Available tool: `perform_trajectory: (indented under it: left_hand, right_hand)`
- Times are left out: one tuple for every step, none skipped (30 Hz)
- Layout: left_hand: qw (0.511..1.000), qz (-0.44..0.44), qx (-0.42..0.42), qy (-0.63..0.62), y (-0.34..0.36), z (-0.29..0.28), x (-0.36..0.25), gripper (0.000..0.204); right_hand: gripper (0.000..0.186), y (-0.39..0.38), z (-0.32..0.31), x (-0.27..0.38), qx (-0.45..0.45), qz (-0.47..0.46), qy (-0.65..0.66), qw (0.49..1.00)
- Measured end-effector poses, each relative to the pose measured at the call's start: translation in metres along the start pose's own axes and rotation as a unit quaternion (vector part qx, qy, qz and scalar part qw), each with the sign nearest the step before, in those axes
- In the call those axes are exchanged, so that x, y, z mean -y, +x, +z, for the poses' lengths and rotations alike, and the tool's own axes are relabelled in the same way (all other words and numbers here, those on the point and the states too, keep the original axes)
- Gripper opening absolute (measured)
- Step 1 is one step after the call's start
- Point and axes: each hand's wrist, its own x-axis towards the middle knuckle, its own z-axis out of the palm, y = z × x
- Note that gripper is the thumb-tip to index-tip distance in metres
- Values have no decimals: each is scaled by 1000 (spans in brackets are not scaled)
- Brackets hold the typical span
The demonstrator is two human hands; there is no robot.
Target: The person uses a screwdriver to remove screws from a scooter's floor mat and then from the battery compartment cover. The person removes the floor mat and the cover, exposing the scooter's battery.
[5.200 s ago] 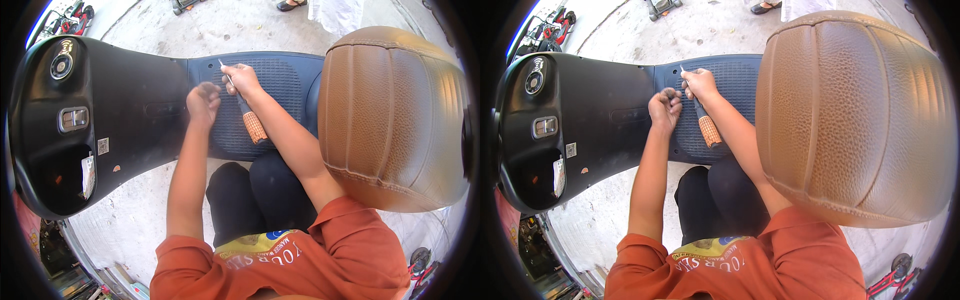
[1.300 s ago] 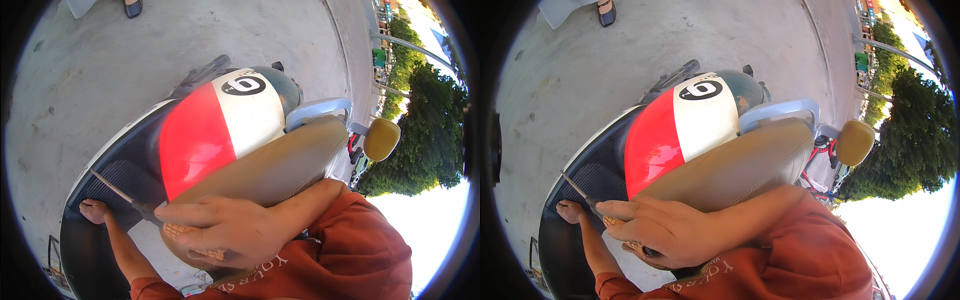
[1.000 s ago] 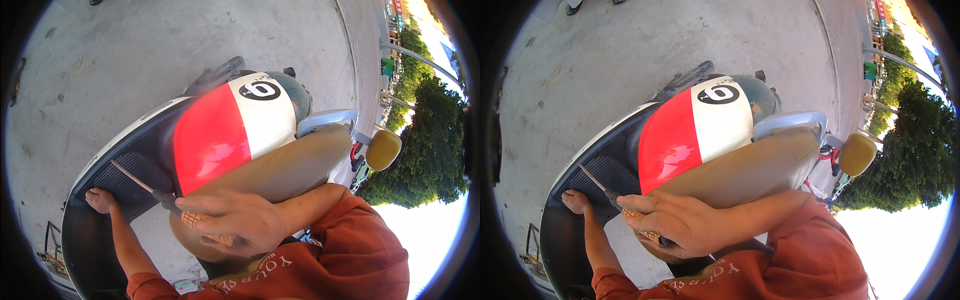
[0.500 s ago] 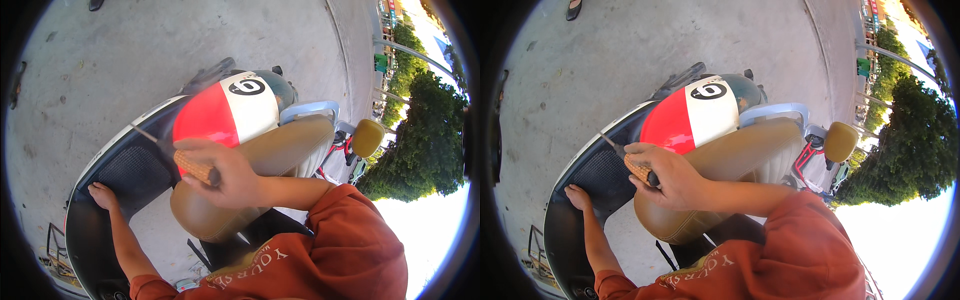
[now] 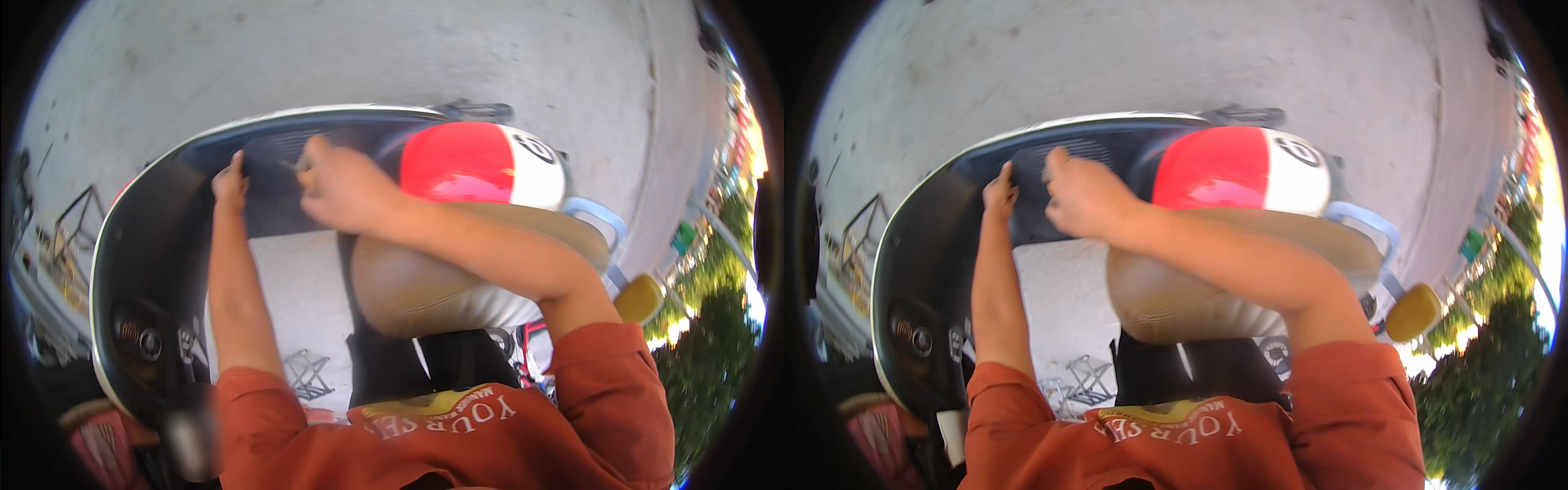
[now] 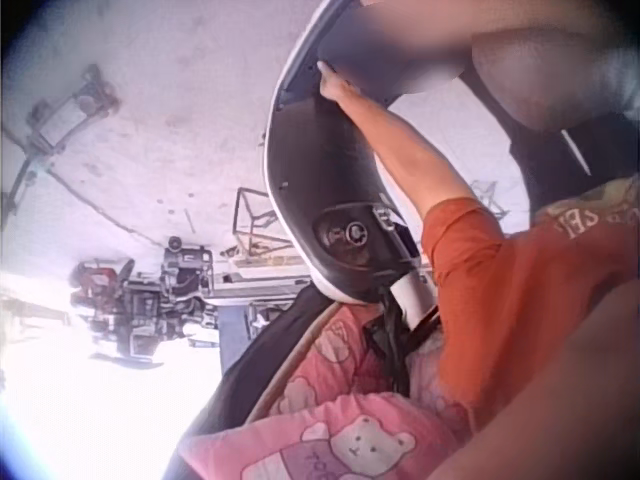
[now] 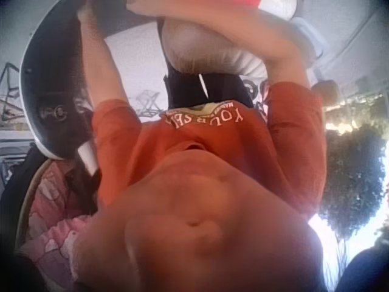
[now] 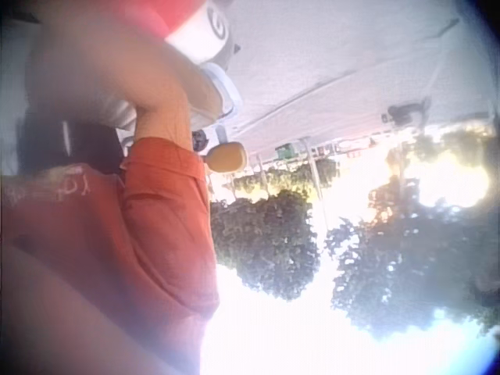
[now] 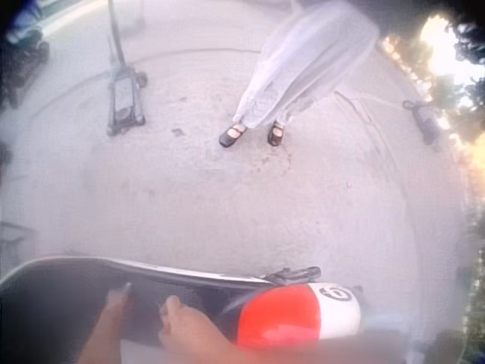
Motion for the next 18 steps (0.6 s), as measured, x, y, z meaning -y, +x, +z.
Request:
perform_trajectory:
  left_hand:
    - [999, 23, 21, 39, 15, -17, 15, 41]
    - [998, 46, 7, 52, 14, -11, 17, 43]
    - [996, 58, -6, 60, 11, -7, 20, 44]
    - [994, 59, 6, 94, 9, -7, 20, 43]
    - [989, 75, -6, 123, 11, -12, 28, 42]
    - [989, 84, -7, 117, 14, -12, 33, 37]
    - [989, 93, -5, 116, 13, -11, 37, 35]
    - [990, 99, -17, 103, 12, -8, 41, 35]
    - [990, 107, -25, 92, 11, -3, 42, 34]
    - [989, 115, -34, 81, 10, -1, 42, 34]
    - [989, 115, -38, 81, 11, -4, 41, 36]
    - [990, 113, -43, 78, 10, -4, 40, 38]
    - [990, 111, -48, 75, 9, -3, 40, 40]
    - [993, 95, -41, 53, 8, -3, 39, 40]
    - [996, 81, -34, 30, 2, -2, 30, 40]
    - [997, 67, -28, 6, -2, 0, 26, 39]
    - [996, 80, -40, 9, 2, 4, 29, 40]
    - [994, 92, -56, 11, 7, 5, 34, 40]
  right_hand:
    - [33, 4, 4, 0, -26, -26, 7, 999]
    - [30, 11, 7, -3, -11, 23, 17, 1000]
    - [29, 18, 11, -6, 6, 36, 16, 999]
    - [30, 22, 17, -11, 10, 24, 4, 1000]
    - [31, 27, 24, -17, 15, 13, -8, 1000]
    - [31, 35, 31, -18, 22, -4, -5, 1000]
    - [31, 39, 38, -19, 23, -16, 0, 1000]
    - [31, 43, 45, -19, 24, -28, 6, 999]
    - [31, 48, 53, -18, 17, -39, 10, 999]
    - [31, 53, 62, -16, 10, -51, 14, 999]
    - [31, 56, 71, -13, 2, -62, 18, 998]
    - [30, 59, 75, -8, 8, -55, 12, 998]
    - [31, 60, 79, -8, 6, -65, 1, 998]
    - [31, 61, 83, -9, 4, -76, -10, 997]
    - [31, 63, 85, -8, 2, -88, -23, 996]
    - [33, 64, 85, -7, 2, -102, -39, 994]
    - [31, 64, 85, -7, 8, -97, -47, 994]
    - [30, 63, 85, 0, 17, -95, -54, 994]
